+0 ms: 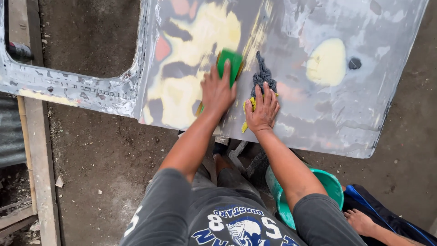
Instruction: The person sands a large, flat metal car part using a green sanding block in their left hand and a dark cloth in their right hand. They move the sanding block back and forth across the surface while occasionally wiping the area with the cloth.
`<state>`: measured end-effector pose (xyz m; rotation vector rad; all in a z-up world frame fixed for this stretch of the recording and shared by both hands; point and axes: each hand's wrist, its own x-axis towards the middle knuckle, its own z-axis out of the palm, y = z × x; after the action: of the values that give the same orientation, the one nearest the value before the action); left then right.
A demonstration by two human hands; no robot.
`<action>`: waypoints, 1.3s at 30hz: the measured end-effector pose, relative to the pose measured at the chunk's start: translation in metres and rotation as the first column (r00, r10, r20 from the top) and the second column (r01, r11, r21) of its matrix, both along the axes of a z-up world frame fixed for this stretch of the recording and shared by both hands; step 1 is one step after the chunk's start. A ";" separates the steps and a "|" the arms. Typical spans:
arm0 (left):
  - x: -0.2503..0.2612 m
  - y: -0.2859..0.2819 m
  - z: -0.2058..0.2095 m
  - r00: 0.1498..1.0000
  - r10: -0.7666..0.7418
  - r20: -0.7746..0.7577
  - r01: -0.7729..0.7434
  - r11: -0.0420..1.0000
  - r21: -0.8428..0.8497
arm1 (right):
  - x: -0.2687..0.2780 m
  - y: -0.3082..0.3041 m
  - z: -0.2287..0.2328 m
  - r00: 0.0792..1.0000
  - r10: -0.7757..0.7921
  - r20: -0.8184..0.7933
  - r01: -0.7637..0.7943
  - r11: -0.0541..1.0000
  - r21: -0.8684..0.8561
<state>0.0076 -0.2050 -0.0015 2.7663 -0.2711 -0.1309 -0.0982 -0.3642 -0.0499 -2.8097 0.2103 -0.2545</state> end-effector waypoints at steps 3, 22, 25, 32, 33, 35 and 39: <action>0.023 -0.016 -0.003 0.999 0.027 0.019 -0.026 1.000 -0.011 | 0.001 0.000 0.006 1.000 -0.002 -0.014 0.003 1.000 0.030; 0.013 -0.009 0.005 0.998 0.064 -0.022 -0.064 0.998 -0.024 | 0.001 0.001 0.007 1.000 0.011 -0.013 -0.011 1.000 0.014; -0.039 0.017 0.011 0.999 0.051 0.003 -0.051 0.999 -0.007 | 0.003 0.001 0.008 1.000 0.023 -0.001 -0.023 1.000 0.020; -0.079 0.033 0.010 0.994 -0.005 -0.110 0.009 1.000 0.028 | 0.005 0.000 0.008 1.000 0.013 -0.011 -0.013 1.000 0.007; -0.066 0.027 0.006 0.996 -0.005 -0.090 0.009 0.999 0.040 | 0.005 -0.001 0.008 1.000 0.006 -0.016 -0.006 1.000 -0.006; -0.024 0.002 -0.005 0.999 0.027 -0.038 -0.026 0.999 0.029 | -0.001 0.000 0.008 1.000 0.014 -0.018 -0.013 1.000 0.005; 0.022 -0.017 -0.006 0.998 0.070 0.009 -0.070 0.997 -0.020 | 0.002 0.000 0.008 1.000 0.007 -0.013 -0.006 1.000 0.019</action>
<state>0.0293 -0.2219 -0.0071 2.7534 -0.1767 -0.0971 -0.0964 -0.3641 -0.0421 -2.7932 0.2055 -0.2312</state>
